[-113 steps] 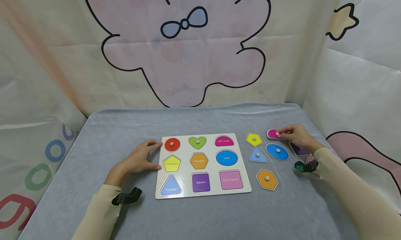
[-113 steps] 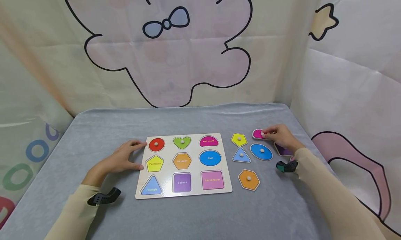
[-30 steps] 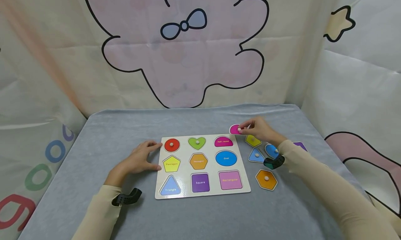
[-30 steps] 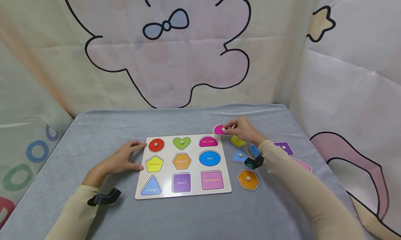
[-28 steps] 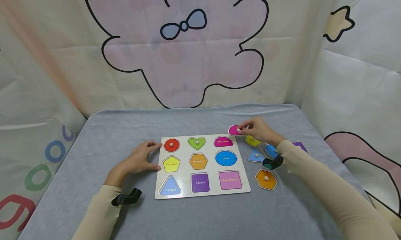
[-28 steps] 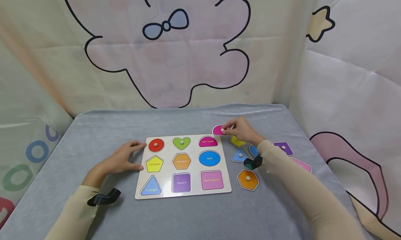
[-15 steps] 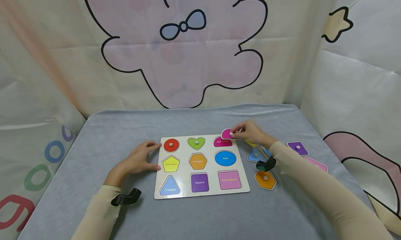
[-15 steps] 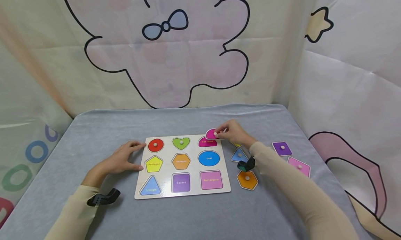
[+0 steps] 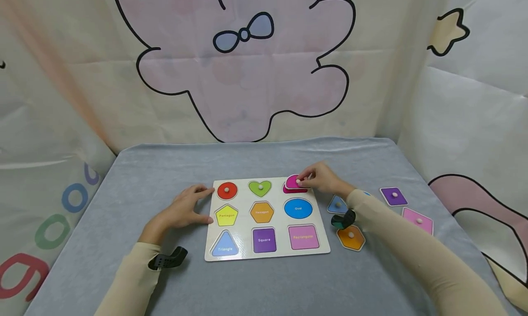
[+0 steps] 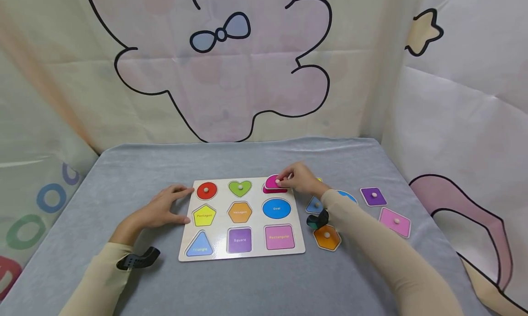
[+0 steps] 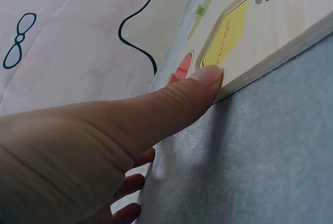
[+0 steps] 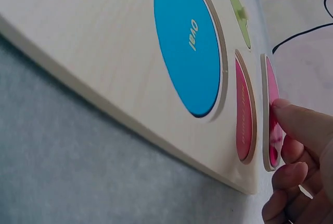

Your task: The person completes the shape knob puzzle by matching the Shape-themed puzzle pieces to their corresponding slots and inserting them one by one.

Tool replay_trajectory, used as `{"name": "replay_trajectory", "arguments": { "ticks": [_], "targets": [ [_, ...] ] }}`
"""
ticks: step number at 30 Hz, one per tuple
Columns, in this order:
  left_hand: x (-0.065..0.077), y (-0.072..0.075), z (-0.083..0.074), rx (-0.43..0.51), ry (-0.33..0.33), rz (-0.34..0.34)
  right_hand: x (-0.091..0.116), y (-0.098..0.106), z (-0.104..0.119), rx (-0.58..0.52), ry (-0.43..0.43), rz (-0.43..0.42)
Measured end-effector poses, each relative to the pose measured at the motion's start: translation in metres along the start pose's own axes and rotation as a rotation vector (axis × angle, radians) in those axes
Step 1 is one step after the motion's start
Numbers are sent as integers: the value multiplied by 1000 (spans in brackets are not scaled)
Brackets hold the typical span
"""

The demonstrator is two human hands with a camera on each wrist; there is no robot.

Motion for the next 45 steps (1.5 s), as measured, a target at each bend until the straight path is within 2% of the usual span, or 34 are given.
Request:
{"name": "replay_trajectory", "arguments": {
  "ticks": [8,13,45],
  "targets": [
    [-1,0,0,-1,4,5,-5,-10,-2,-7,6,3],
    [0,0,-2,1,3,0,-7,-15,-4,-12,-44,25],
    [0,0,-3,18,7,0,-8,-16,-7,-35,-60,41]
  ]
}}
Point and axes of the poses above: each hand's wrist, its own x-axis away from the middle knuckle, its own y-axis out of the back of the hand, z = x × y, the point moved 5 cm from there along -x, towards the middle knuckle, and after that the axes turned 9 degrees about z, right-handed, at the moved point
